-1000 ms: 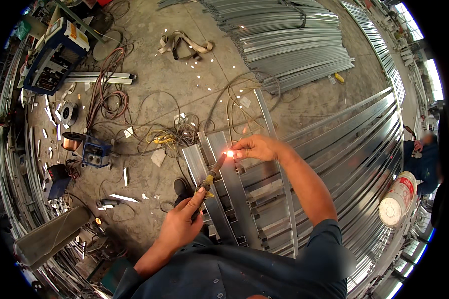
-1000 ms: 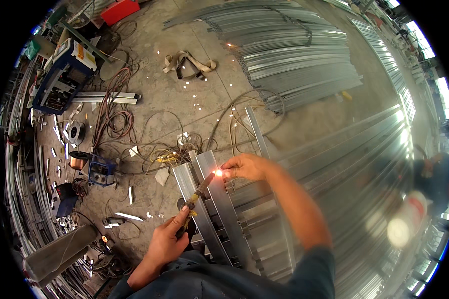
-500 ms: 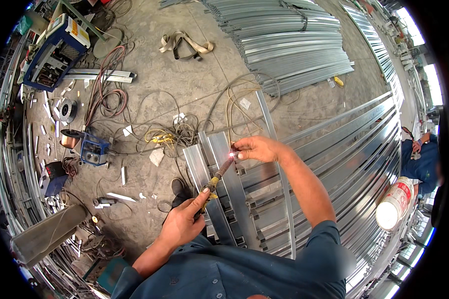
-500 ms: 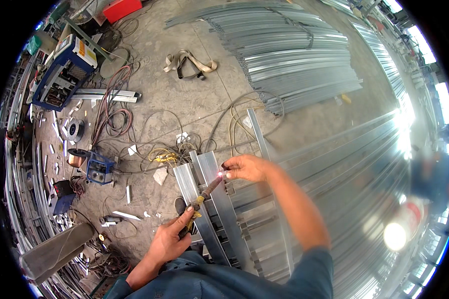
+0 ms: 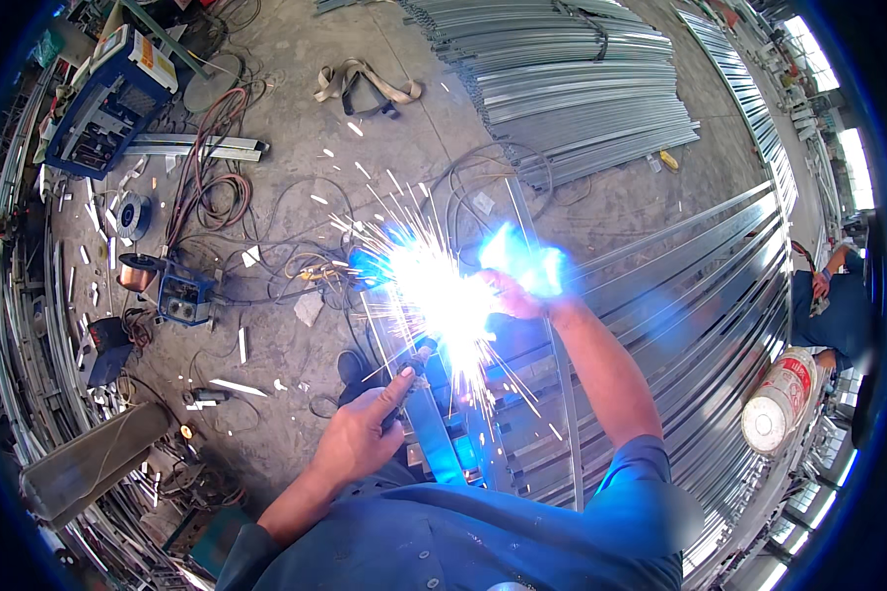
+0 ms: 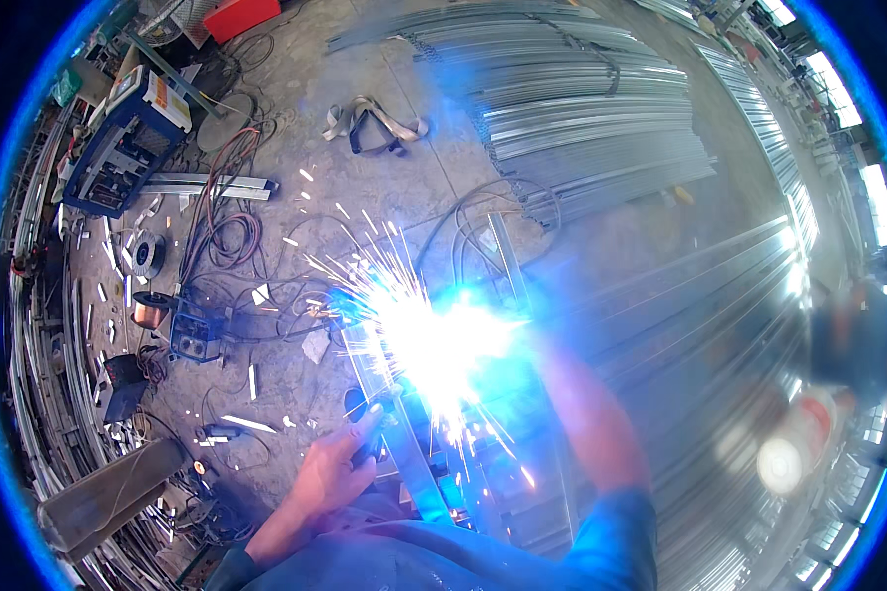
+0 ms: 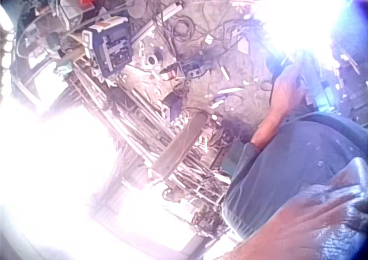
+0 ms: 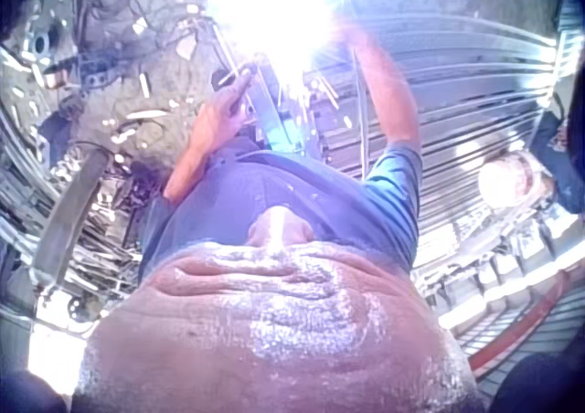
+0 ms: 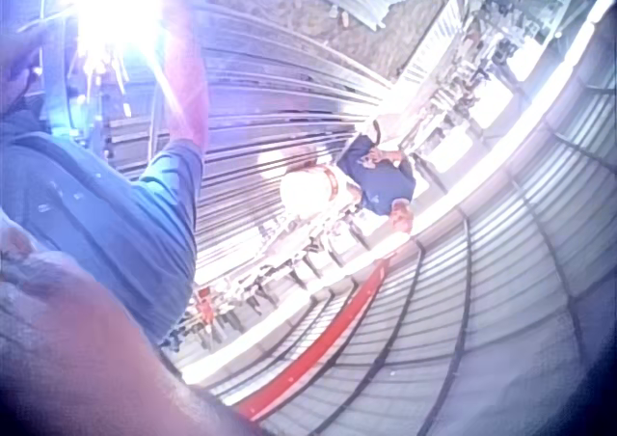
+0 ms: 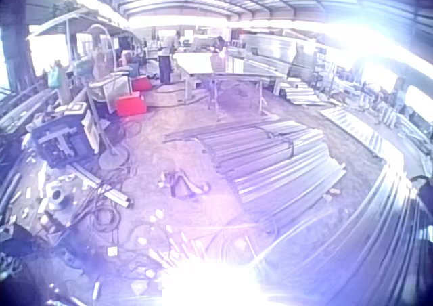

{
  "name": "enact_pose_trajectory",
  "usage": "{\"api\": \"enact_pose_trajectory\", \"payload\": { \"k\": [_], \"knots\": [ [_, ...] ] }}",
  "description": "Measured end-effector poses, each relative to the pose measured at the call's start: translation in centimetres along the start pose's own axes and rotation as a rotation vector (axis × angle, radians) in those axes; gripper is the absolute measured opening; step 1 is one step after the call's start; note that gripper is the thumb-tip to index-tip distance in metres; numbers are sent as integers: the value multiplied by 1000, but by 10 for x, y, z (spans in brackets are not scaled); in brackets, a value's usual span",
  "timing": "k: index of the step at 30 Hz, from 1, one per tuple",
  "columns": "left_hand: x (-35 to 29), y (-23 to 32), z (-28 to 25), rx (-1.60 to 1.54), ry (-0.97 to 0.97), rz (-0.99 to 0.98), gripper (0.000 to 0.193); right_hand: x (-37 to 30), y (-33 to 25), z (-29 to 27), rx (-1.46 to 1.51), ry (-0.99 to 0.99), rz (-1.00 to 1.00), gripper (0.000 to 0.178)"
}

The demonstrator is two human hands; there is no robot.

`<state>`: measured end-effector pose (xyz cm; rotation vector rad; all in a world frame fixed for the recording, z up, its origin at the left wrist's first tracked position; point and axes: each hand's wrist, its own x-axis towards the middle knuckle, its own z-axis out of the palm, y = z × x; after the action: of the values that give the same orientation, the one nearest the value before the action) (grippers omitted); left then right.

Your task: The person welds a metal frame using a handheld welding torch, creating bright sparks and smoke. They repeatedly position the torch along the frame's joints and weld in short bursts while standing in a workshop.

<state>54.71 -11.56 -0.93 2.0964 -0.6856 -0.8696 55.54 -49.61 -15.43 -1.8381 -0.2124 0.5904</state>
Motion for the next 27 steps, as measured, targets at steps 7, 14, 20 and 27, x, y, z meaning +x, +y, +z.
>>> {"api": "enact_pose_trajectory", "payload": {
  "k": [7,14,20,27],
  "knots": [
    [0,4,2,100,0,-3,81,1,24,1,402,-67,6,50],
    [-3,9,6,213,32,30,79,-1,38,5,1133,-154,-188,53],
    [-6,3,9,150,70,48,78,14,2,4,411,-151,318,52],
    [-21,-3,-4,-36,275,29,77,13,-36,-2,275,-108,377,67]
  ]
}}
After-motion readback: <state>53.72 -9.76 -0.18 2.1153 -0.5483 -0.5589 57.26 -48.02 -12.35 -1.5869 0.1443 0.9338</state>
